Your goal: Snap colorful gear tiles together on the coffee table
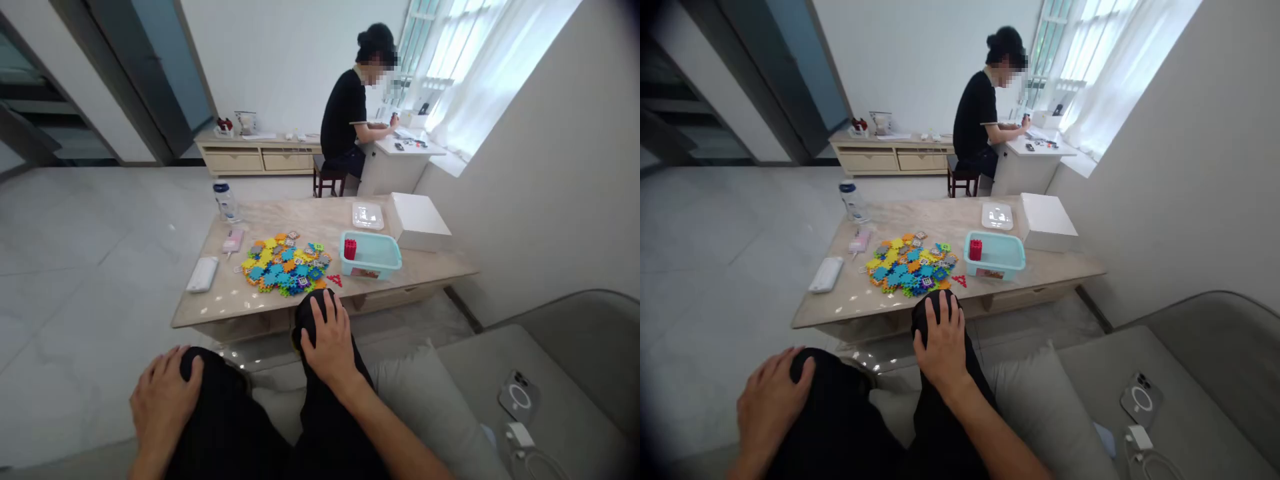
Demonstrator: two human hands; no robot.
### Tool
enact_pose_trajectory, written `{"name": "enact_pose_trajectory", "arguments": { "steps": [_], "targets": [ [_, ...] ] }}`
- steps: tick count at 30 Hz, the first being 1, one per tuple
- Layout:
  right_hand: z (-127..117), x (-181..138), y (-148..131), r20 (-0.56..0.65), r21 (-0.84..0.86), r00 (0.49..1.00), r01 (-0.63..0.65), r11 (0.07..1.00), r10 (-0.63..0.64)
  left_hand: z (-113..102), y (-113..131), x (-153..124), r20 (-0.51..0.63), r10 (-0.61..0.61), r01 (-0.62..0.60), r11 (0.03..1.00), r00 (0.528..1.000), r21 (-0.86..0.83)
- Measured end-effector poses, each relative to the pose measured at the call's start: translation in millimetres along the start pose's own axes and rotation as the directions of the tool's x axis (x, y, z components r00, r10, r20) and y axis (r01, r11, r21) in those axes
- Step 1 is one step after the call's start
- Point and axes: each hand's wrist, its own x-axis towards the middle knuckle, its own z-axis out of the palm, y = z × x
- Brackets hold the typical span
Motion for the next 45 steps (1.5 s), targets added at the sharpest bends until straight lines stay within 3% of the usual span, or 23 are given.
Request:
{"name": "enact_pose_trajectory", "arguments": {
  "steps": [3, 8, 15, 21, 28, 30, 31, 32, 33, 34, 37, 40, 43, 45],
  "targets": [
    [7.9, -11.8, -31.9, 0.064, -0.057, 0.995, 0.086, 0.995, -0.083, -6.5, -4.1, -9.9, -0.003, 0.004, -0.004, 1.0, 1.0, -0.023],
    [7.8, -16.2, -57.5, 0.185, -0.079, 0.968, 0.186, 0.979, -0.169, -15.8, -8.9, -25.1, -0.058, -0.053, 0.052, 0.998, 0.997, -0.021],
    [5.7, -36.1, -79.3, 0.127, -0.187, 0.98, 0.173, 0.967, -0.151, -20.7, -23.3, -41.5, -0.085, -0.029, 0.028, 1.0, 0.996, -0.011],
    [-7.2, -32.6, -28.9, -0.014, -0.266, 0.995, 0.096, 0.959, -0.103, -13.1, -32.2, -40.1, -0.12, -0.025, 0.016, 0.997, 0.992, -0.072],
    [-34.6, -34.9, 54.0, -0.091, -0.346, 0.995, 0.015, 0.938, -0.05, 16.0, -16.2, -46.9, -0.217, 0.088, -0.138, 0.964, 0.972, -0.227],
    [-55.3, -8.7, 71.0, -0.015, -0.369, 0.997, 0.064, 0.927, -0.075, 22.2, -8.5, -56.2, -0.245, 0.075, -0.139, 0.956, 0.967, -0.258],
    [-67.0, 11.8, 78.1, 0.107, -0.355, 0.987, 0.152, 0.922, -0.122, 23.9, -4.8, -61.5, -0.258, 0.061, -0.132, 0.954, 0.964, -0.269],
    [-78.2, 36.5, 84.2, 0.294, -0.293, 0.938, 0.274, 0.916, -0.186, 24.5, -1.6, -66.6, -0.268, 0.045, -0.122, 0.953, 0.962, -0.276],
    [-87.6, 64.0, 89.1, 0.473, -0.209, 0.851, 0.359, 0.91, -0.227, 24.3, 0.9, -71.1, -0.274, 0.031, -0.111, 0.954, 0.961, -0.28],
    [-93.9, 92.7, 92.4, 0.567, -0.168, 0.794, 0.373, 0.913, -0.22, 23.4, 2.5, -74.5, -0.277, 0.022, -0.102, 0.954, 0.961, -0.28],
    [-87.4, 170.5, 91.2, 0.62, -0.322, 0.779, 0.361, 0.875, -0.093, 18.5, 1.4, -77.2, -0.274, 0.005, -0.085, 0.956, 0.962, -0.281],
    [-46.2, 216.8, 77.5, 0.781, -0.314, 0.623, 0.446, 0.838, -0.038, 12.8, -7.9, -73.0, -0.27, -0.022, -0.063, 0.951, 0.962, -0.302],
    [6.6, 231.7, 68.1, 0.863, -0.322, 0.503, 0.464, 0.825, 0.054, 4.7, -20.0, -71.8, -0.215, -0.064, -0.003, 0.954, 0.975, -0.298],
    [36.4, 231.5, 70.5, 0.928, -0.279, 0.346, 0.406, 0.87, 0.137, -2.5, -23.5, -73.3, -0.186, -0.087, 0.036, 0.965, 0.979, -0.261]
  ]
}}
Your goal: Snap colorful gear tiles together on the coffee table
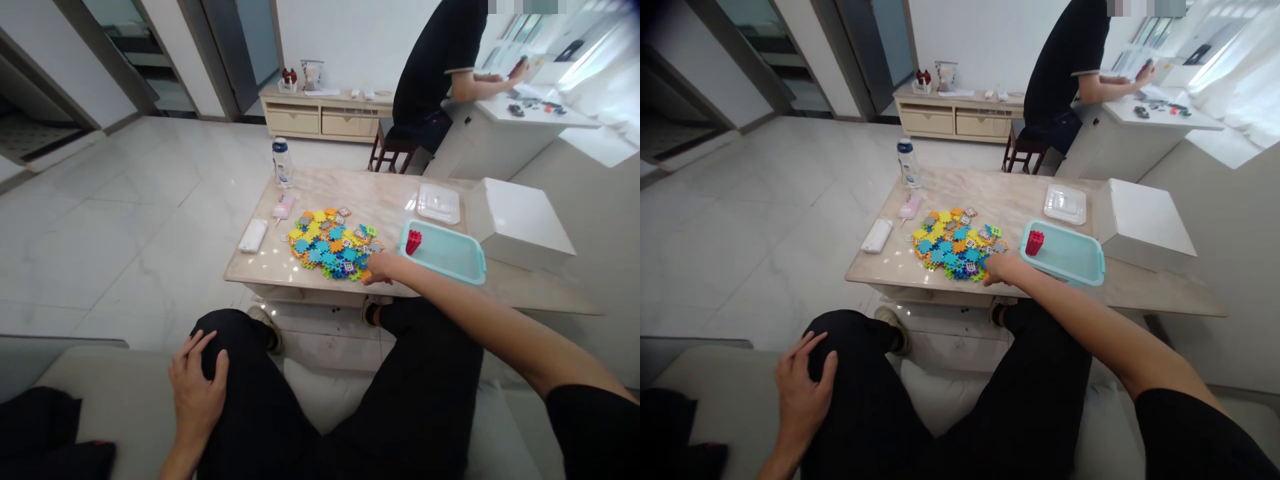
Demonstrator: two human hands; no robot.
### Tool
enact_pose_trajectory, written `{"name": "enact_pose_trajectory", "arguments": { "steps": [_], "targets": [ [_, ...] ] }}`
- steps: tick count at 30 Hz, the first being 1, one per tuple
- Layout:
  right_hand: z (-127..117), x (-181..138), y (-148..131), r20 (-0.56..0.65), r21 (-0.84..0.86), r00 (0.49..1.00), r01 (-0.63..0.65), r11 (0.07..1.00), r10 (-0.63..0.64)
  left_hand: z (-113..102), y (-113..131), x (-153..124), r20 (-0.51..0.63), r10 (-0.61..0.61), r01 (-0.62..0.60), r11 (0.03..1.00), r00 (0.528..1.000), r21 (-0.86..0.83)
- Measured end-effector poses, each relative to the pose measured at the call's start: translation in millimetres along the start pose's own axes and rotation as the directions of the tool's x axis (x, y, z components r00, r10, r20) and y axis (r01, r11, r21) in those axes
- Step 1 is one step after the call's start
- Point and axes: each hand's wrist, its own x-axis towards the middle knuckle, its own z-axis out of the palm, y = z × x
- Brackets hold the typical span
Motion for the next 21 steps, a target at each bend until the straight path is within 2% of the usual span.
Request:
{"name": "enact_pose_trajectory", "arguments": {
  "steps": [2, 4, 7, 10, 13, 15, 17, 21],
  "targets": [
    [11.8, 20.0, 0.4, 0.193, 0.111, 0.981, -0.006, 0.994, -0.015, -4.2, 7.3, 0.3, 0.014, -0.016, 0.015, 0.998, 1.0, 0.061],
    [23.8, 32.5, 6.6, 0.265, 0.182, 0.964, -0.032, 0.983, -0.017, 1.9, 26.2, 3.2, 0.039, -0.027, 0.022, 0.992, 0.999, 0.127],
    [39.4, 42.2, 21.6, 0.189, 0.221, 0.982, -0.049, 0.974, 0.006, 40.0, 74.2, 16.1, 0.102, -0.021, 0.004, 0.987, 0.995, 0.159],
    [51.0, 48.3, 36.7, 0.148, 0.304, 0.988, -0.015, 0.952, -0.032, 106.2, 130.1, 40.9, 0.228, 0.165, -0.173, 0.985, 0.96, 0.018],
    [55.8, 55.8, 44.7, 0.107, 0.348, 0.992, 0.026, 0.937, -0.068, 173.3, 171.8, 71.5, 0.3, 0.359, -0.345, 0.933, 0.884, -0.102],
    [54.9, 61.8, 44.6, 0.062, 0.335, 0.997, 0.025, 0.942, -0.048, 206.7, 185.6, 89.7, 0.307, 0.432, -0.407, 0.902, 0.848, -0.147],
    [51.9, 67.8, 41.1, 0.006, 0.289, 1.0, 0.009, 0.957, -0.011, 228.4, 189.2, 103.9, 0.328, 0.48, -0.451, 0.877, 0.814, -0.163],
    [46.9, 77.6, 32.4, -0.113, 0.226, 0.993, -0.014, 0.974, 0.041, 246.7, 185.7, 122.4, 0.351, 0.477, -0.467, 0.876, 0.806, -0.118]
  ]
}}
